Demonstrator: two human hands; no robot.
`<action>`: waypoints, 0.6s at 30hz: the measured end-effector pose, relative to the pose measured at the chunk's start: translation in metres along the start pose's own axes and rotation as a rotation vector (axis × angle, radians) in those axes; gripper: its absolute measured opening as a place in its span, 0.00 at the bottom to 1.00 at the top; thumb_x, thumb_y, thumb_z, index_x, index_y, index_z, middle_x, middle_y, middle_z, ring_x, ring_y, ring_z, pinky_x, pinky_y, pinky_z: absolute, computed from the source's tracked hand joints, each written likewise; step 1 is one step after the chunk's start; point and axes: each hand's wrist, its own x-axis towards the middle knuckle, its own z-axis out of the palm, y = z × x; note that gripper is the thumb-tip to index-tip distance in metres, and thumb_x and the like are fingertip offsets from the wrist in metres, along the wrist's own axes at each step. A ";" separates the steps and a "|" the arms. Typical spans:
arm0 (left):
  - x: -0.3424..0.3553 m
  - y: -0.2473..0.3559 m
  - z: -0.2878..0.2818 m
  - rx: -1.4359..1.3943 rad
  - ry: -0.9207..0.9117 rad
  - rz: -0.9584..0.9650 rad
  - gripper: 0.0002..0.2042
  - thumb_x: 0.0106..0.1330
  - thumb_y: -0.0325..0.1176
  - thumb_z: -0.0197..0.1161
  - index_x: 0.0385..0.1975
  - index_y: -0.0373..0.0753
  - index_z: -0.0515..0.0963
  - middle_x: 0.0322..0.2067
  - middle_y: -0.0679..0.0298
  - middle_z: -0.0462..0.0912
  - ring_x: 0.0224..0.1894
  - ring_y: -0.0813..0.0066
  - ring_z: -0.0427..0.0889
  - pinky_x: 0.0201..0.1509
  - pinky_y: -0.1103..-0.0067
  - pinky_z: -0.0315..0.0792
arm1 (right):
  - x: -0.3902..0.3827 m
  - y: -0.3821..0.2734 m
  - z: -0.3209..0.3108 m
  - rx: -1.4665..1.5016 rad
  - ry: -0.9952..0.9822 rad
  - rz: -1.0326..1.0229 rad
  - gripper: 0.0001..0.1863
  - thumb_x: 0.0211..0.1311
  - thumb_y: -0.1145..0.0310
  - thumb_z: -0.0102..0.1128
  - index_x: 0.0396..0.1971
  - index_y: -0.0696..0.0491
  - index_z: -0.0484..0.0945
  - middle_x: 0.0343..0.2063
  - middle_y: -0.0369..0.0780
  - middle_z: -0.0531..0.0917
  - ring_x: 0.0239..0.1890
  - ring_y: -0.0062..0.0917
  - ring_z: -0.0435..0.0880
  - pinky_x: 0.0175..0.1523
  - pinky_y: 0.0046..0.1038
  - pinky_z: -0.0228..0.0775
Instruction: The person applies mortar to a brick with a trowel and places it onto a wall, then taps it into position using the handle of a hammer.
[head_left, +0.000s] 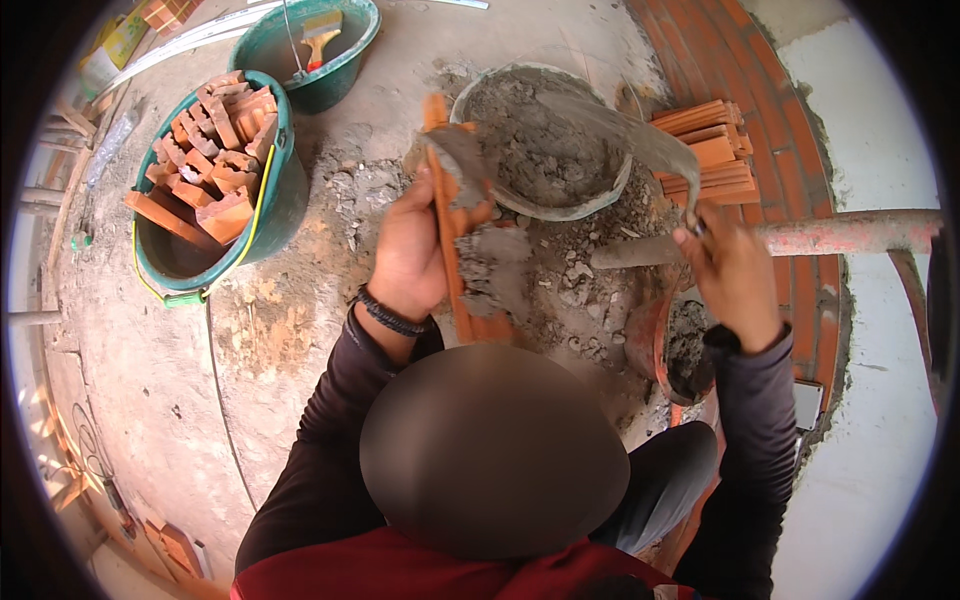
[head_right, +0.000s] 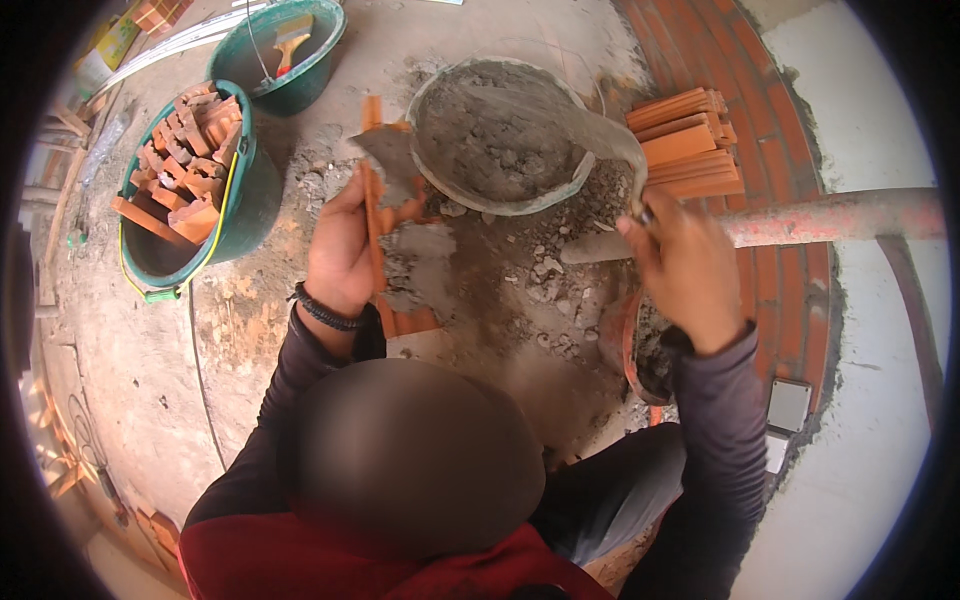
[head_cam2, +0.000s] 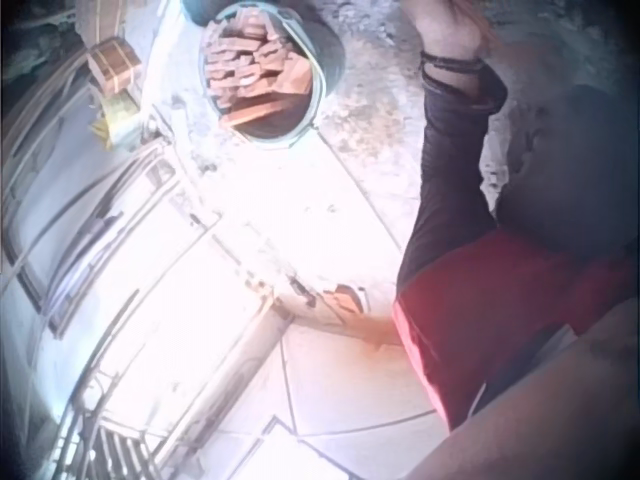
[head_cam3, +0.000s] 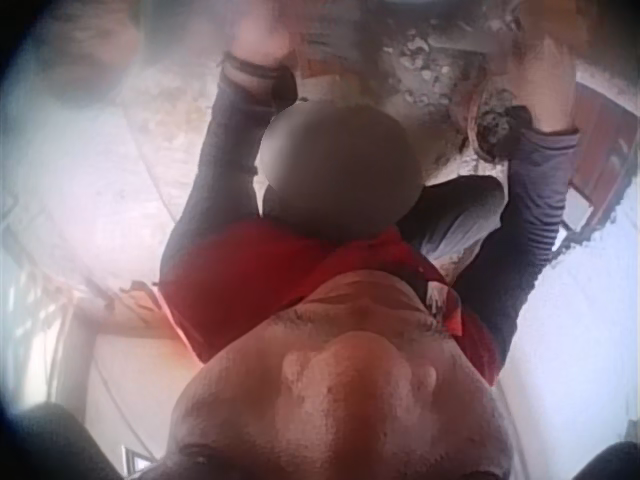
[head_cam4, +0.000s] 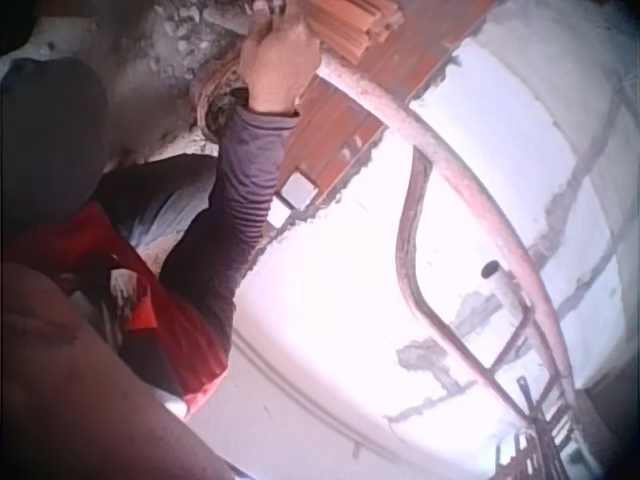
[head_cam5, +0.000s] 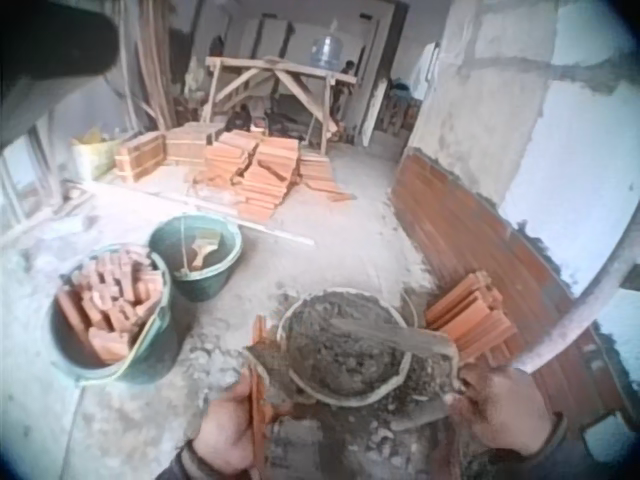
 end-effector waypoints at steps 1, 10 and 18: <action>0.000 0.000 0.001 -0.071 -0.025 -0.012 0.18 0.79 0.44 0.43 0.57 0.38 0.69 0.51 0.55 0.79 0.52 0.57 0.80 0.55 0.60 0.78 | 0.010 0.004 -0.001 -0.123 0.012 -0.043 0.10 0.63 0.64 0.61 0.33 0.57 0.78 0.25 0.45 0.82 0.28 0.43 0.83 0.31 0.38 0.71; -0.011 -0.020 -0.031 -0.114 0.136 0.073 0.19 0.79 0.45 0.41 0.57 0.40 0.70 0.48 0.59 0.80 0.46 0.64 0.80 0.53 0.68 0.77 | 0.142 -0.014 0.027 -0.852 -0.238 -0.113 0.10 0.61 0.68 0.56 0.35 0.51 0.87 0.35 0.42 0.88 0.40 0.36 0.88 0.41 0.36 0.81; -0.010 -0.033 -0.048 -0.182 0.168 0.069 0.19 0.79 0.44 0.43 0.62 0.40 0.66 0.50 0.57 0.78 0.50 0.61 0.80 0.55 0.60 0.78 | 0.186 -0.042 0.059 -0.868 -0.524 -0.189 0.12 0.59 0.67 0.59 0.34 0.57 0.87 0.35 0.45 0.87 0.39 0.39 0.88 0.40 0.39 0.80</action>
